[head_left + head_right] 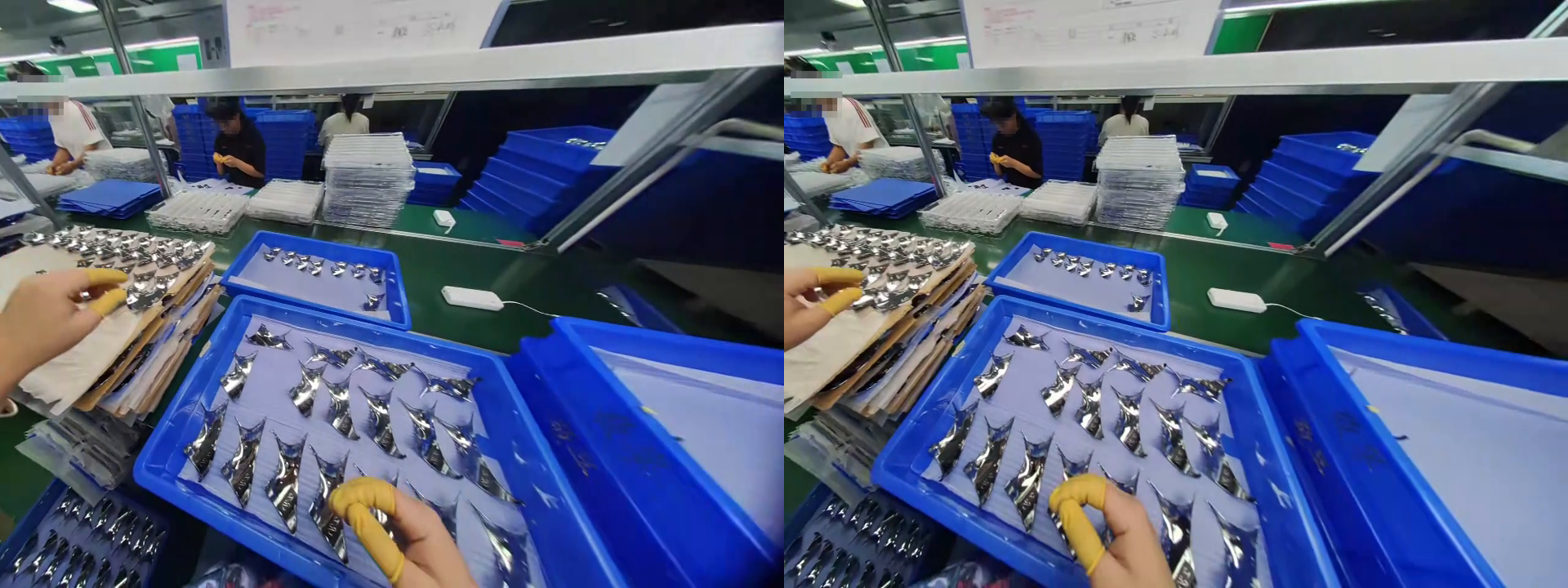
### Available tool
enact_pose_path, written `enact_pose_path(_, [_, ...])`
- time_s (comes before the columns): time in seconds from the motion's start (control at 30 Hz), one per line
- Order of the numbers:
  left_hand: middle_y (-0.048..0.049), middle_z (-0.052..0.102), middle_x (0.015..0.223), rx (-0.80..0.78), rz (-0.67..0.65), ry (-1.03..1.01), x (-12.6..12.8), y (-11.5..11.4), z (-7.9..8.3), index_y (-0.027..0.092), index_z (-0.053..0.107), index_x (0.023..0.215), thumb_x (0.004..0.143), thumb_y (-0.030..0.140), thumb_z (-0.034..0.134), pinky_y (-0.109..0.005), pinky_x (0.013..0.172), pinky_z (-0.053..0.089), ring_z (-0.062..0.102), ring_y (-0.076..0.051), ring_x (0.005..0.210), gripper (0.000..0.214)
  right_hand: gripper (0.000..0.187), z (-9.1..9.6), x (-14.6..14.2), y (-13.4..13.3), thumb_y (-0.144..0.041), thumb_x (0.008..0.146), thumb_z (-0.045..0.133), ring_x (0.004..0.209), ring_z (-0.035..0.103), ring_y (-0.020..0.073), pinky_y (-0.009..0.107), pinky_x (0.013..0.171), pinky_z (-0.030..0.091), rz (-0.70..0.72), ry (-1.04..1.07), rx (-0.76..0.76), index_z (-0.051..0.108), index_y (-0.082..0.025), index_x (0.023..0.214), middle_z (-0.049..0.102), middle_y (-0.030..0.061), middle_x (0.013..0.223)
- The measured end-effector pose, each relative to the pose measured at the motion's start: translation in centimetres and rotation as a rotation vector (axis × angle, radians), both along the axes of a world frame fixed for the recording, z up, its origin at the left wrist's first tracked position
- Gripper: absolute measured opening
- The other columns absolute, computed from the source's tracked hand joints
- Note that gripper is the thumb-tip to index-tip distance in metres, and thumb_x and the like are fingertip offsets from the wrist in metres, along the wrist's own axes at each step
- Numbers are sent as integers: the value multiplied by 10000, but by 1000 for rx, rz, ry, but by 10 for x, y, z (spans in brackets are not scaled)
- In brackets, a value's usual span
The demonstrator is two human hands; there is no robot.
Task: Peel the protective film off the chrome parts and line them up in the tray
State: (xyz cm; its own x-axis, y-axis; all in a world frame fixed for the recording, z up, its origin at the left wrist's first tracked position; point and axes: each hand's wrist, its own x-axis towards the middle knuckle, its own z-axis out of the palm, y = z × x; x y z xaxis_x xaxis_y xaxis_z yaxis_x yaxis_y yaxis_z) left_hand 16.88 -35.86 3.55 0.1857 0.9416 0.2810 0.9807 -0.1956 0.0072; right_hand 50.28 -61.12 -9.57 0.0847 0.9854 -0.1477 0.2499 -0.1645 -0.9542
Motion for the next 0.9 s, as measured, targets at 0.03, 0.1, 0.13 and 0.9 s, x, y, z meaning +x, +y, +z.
enact_pose_path(0.03, [-41,721,1074,-69,-86,25,20,-9,-10,166,655,1182,932,380,477,-340,867,483,645,-210,888,373,340,-1,-2,-2,-476,922,534,867,669,230,360,858,525,27,23,11,705,-193,843,722,99,924])
enact_pose_path(0.1, [-28,725,1076,-260,-266,109,61,-23,-37,209,675,1140,915,383,563,-352,881,494,655,-203,951,305,338,-1,-5,-6,-439,936,524,860,654,219,351,840,511,68,65,42,665,-184,766,711,93,888])
enact_pose_path(0.13, [-47,723,1021,-340,-310,151,82,-25,-52,189,665,1127,919,387,581,-393,837,520,668,-206,896,300,337,0,-7,-8,-421,937,525,849,649,214,344,826,506,78,79,58,645,-182,731,706,88,863])
enact_pose_path(0.9, [-48,681,959,-682,-288,-595,160,-17,-124,134,649,997,911,342,625,-385,775,554,659,-186,842,226,193,6,3,-20,-309,883,532,897,644,230,393,855,481,-54,27,-23,682,-189,881,708,73,918])
